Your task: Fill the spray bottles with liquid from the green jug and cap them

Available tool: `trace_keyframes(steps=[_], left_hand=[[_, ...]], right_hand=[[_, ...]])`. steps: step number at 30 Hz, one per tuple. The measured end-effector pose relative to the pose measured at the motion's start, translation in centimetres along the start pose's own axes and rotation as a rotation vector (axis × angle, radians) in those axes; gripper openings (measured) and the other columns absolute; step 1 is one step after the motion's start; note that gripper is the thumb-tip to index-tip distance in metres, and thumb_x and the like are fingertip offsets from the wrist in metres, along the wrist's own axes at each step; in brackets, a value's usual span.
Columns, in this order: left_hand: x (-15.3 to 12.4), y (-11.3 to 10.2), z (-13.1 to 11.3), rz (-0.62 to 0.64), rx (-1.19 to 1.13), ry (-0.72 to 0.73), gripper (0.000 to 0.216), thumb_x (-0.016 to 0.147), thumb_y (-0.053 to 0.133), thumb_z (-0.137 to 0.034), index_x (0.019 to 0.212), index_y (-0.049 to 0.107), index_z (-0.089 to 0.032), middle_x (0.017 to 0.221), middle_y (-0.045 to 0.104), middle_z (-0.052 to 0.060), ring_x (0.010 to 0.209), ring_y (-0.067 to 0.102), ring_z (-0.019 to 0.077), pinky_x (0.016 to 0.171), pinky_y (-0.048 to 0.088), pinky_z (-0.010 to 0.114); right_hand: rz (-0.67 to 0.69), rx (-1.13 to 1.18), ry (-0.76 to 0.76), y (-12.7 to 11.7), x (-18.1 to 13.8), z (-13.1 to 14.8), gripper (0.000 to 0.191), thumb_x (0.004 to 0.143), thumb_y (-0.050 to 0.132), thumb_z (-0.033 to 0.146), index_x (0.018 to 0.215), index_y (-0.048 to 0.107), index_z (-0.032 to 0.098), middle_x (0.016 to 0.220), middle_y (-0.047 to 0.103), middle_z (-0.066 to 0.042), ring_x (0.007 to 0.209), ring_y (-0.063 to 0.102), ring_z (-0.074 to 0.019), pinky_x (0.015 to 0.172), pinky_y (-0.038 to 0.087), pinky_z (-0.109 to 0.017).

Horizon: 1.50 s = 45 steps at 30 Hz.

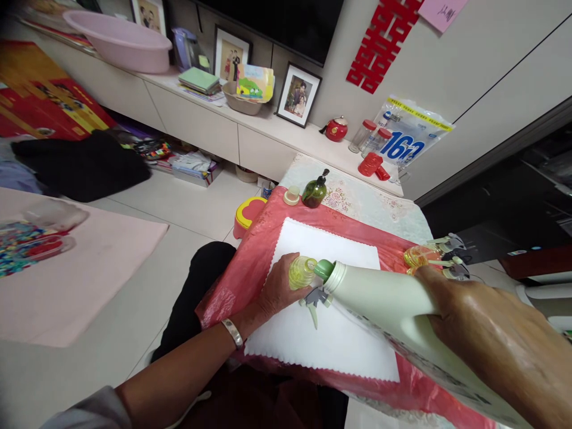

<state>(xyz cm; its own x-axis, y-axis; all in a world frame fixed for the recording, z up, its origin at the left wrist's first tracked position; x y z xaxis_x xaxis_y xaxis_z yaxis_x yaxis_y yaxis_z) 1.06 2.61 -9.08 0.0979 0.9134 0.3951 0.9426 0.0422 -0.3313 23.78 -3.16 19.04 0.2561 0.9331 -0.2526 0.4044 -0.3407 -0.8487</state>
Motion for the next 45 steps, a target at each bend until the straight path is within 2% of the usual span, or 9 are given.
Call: trace_keyframes(steps=[7, 14, 20, 24, 31, 34, 39, 45], left_hand=[[0.0, 0.0, 0.1, -0.006, 0.002, 0.022, 0.079, 0.073, 0.081, -0.044, 0.137, 0.042, -0.020, 0.126, 0.063, 0.014, 0.115, 0.066, 0.0326, 0.097, 0.058, 0.051], [0.0, 0.1, 0.2, 0.013, 0.004, 0.001, 0.082, 0.071, 0.083, -0.044, 0.138, 0.041, -0.022, 0.127, 0.062, 0.013, 0.117, 0.065, 0.0330, 0.099, 0.057, 0.052], [0.0, 0.1, 0.1, -0.006, -0.002, 0.007, 0.082, 0.071, 0.083, -0.047, 0.138, 0.042, -0.022, 0.125, 0.063, 0.013, 0.114, 0.066, 0.0330, 0.096, 0.058, 0.052], [0.0, 0.0, 0.1, 0.002, 0.001, 0.004, 0.082, 0.070, 0.083, -0.045, 0.137, 0.042, -0.023, 0.125, 0.063, 0.012, 0.115, 0.065, 0.0332, 0.098, 0.057, 0.052], [0.1, 0.0, 0.0, 0.000, -0.013, 0.009, 0.079, 0.073, 0.082, -0.046, 0.136, 0.042, -0.021, 0.125, 0.063, 0.014, 0.116, 0.065, 0.0336, 0.097, 0.058, 0.052], [0.1, 0.0, 0.0, -0.008, -0.020, 0.016, 0.080, 0.073, 0.082, -0.045, 0.137, 0.041, -0.021, 0.125, 0.063, 0.014, 0.116, 0.065, 0.0338, 0.098, 0.057, 0.054], [0.0, 0.1, 0.1, -0.004, -0.021, 0.022, 0.081, 0.071, 0.083, -0.042, 0.137, 0.041, -0.022, 0.127, 0.062, 0.014, 0.117, 0.064, 0.0343, 0.099, 0.056, 0.054], [0.0, 0.2, 0.2, -0.009, -0.030, 0.003, 0.081, 0.072, 0.083, -0.046, 0.138, 0.041, -0.024, 0.127, 0.063, 0.013, 0.117, 0.064, 0.0342, 0.099, 0.057, 0.055]], right_hand=[[0.102, -0.014, 0.039, -0.3, 0.1, 0.2, 0.041, 0.084, 0.049, 0.031, 0.124, 0.056, 0.038, 0.078, 0.066, 0.001, 0.068, 0.065, -0.0228, 0.060, 0.042, -0.035], [0.100, -0.017, 0.038, -0.5, 0.1, 0.5, 0.044, 0.084, 0.049, 0.029, 0.127, 0.055, 0.039, 0.084, 0.068, 0.001, 0.073, 0.066, -0.0231, 0.061, 0.042, -0.034], [0.101, -0.002, 0.022, -0.8, -0.1, 0.6, 0.044, 0.084, 0.049, 0.028, 0.126, 0.057, 0.036, 0.080, 0.067, 0.001, 0.071, 0.066, -0.0225, 0.062, 0.042, -0.033], [0.050, -0.023, -0.011, -0.4, 0.1, 0.2, 0.043, 0.083, 0.050, 0.030, 0.125, 0.060, 0.034, 0.078, 0.068, -0.001, 0.068, 0.066, -0.0239, 0.057, 0.040, -0.031], [-0.149, -0.062, -0.084, 1.3, 0.7, -1.2, 0.047, 0.072, 0.056, 0.029, 0.118, 0.065, 0.034, 0.067, 0.066, -0.001, 0.054, 0.062, -0.0238, 0.046, 0.033, -0.027], [-0.157, -0.059, -0.098, 1.7, 0.9, -1.3, 0.047, 0.073, 0.055, 0.030, 0.119, 0.065, 0.033, 0.064, 0.065, -0.001, 0.051, 0.061, -0.0227, 0.045, 0.033, -0.026], [-0.221, -0.072, -0.115, 2.1, 1.0, -1.7, 0.049, 0.066, 0.058, 0.032, 0.114, 0.066, 0.036, 0.061, 0.064, 0.001, 0.048, 0.059, -0.0219, 0.042, 0.030, -0.025], [-0.196, -0.076, -0.116, 2.1, 0.9, -2.1, 0.048, 0.070, 0.057, 0.035, 0.118, 0.065, 0.036, 0.062, 0.064, -0.001, 0.049, 0.059, -0.0232, 0.043, 0.032, -0.027]])
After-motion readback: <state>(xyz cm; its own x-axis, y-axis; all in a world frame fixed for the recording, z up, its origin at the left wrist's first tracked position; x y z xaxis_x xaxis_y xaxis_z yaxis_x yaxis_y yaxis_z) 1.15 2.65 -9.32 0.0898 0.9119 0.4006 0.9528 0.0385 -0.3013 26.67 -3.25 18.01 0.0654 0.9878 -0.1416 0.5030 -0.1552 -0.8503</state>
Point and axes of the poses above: each hand's wrist, its own x-axis towards the middle knuckle, its own y-axis out of the palm, z = x × y, the point moved 3 cm from there along x, towards the middle knuckle
